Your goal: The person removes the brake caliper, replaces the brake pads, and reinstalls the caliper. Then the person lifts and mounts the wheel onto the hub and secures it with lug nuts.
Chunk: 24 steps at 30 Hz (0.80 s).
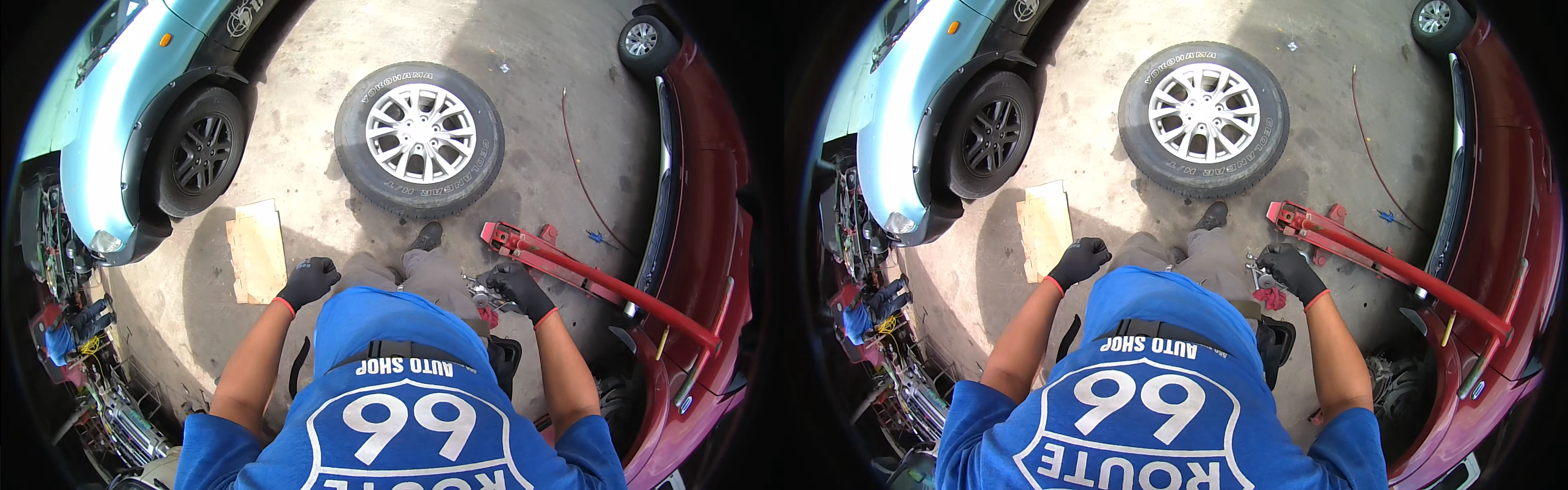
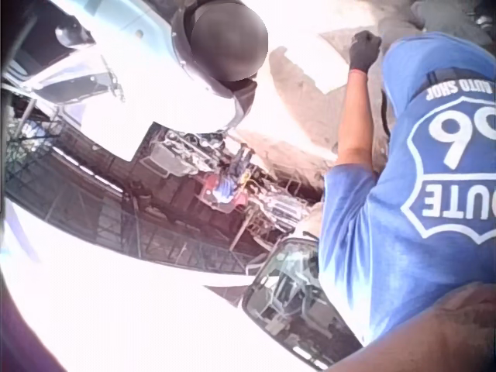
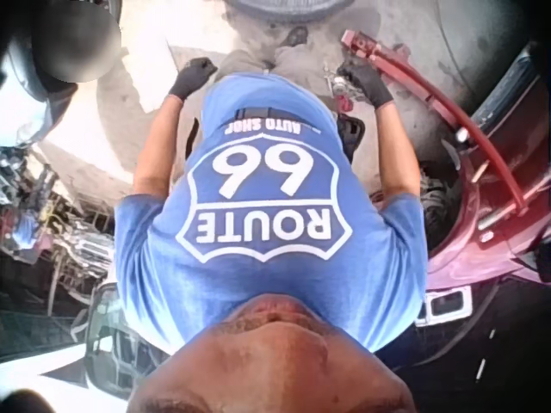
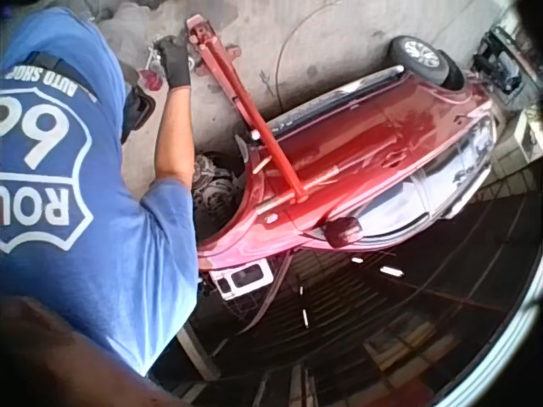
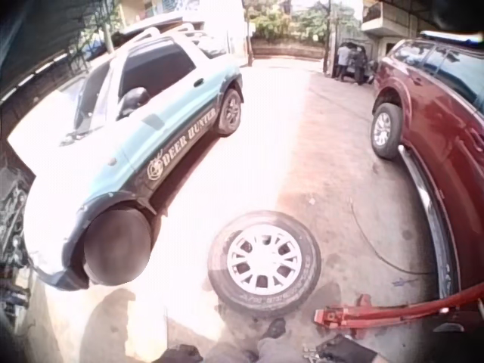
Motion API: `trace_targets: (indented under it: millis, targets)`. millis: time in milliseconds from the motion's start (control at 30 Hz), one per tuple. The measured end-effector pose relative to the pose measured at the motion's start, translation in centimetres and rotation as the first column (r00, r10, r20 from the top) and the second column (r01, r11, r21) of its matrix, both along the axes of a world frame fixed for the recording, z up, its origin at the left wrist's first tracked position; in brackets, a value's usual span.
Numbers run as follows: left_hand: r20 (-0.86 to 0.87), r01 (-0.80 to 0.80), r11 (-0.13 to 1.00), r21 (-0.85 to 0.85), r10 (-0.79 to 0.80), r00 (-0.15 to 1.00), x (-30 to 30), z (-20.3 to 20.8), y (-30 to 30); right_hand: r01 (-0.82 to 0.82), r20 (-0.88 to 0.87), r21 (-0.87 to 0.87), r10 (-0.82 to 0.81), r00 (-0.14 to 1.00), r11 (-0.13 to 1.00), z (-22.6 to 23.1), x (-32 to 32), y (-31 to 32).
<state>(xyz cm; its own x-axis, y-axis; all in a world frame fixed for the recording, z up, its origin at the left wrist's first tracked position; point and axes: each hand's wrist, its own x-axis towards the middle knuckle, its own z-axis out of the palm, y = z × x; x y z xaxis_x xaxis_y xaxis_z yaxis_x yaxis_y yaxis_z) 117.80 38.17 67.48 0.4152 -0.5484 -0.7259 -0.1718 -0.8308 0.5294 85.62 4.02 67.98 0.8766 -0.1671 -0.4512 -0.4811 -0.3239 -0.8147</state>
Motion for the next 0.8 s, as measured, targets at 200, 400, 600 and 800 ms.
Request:
trace_targets:
  millis: [200, 400, 600, 800]
  targets:
    - [0.08, -0.172, 0.98, -0.101, 0.18, 0.98, 5.7, 2.4, -3.4, -0.121, -0.153, 0.394, 0.195, 0.969, 0.911, 0.6, 5.7, 2.1]
    - [-0.007, -0.153, 0.98, -0.127, 0.153, 0.988, 14.0, 0.5, -7.8, -0.634, -0.371, -0.252, 0.533, 0.761, 0.731, -9.3, 6.3, -4.7]
    - [-0.267, -0.003, 1.0, 0.008, 0.005, 0.964, 23.1, -9.4, -13.3, 0.69, -0.354, 0.075, -0.628, 0.693, 0.72, -26.7, 17.8, 0.8]
    - [-0.631, -0.438, 0.892, 0.116, 0.407, 0.661, 26.3, -20.3, -14.0, 0.912, -0.343, -0.143, -0.884, 0.319, 0.384, -46.0, 35.3, 2.4]
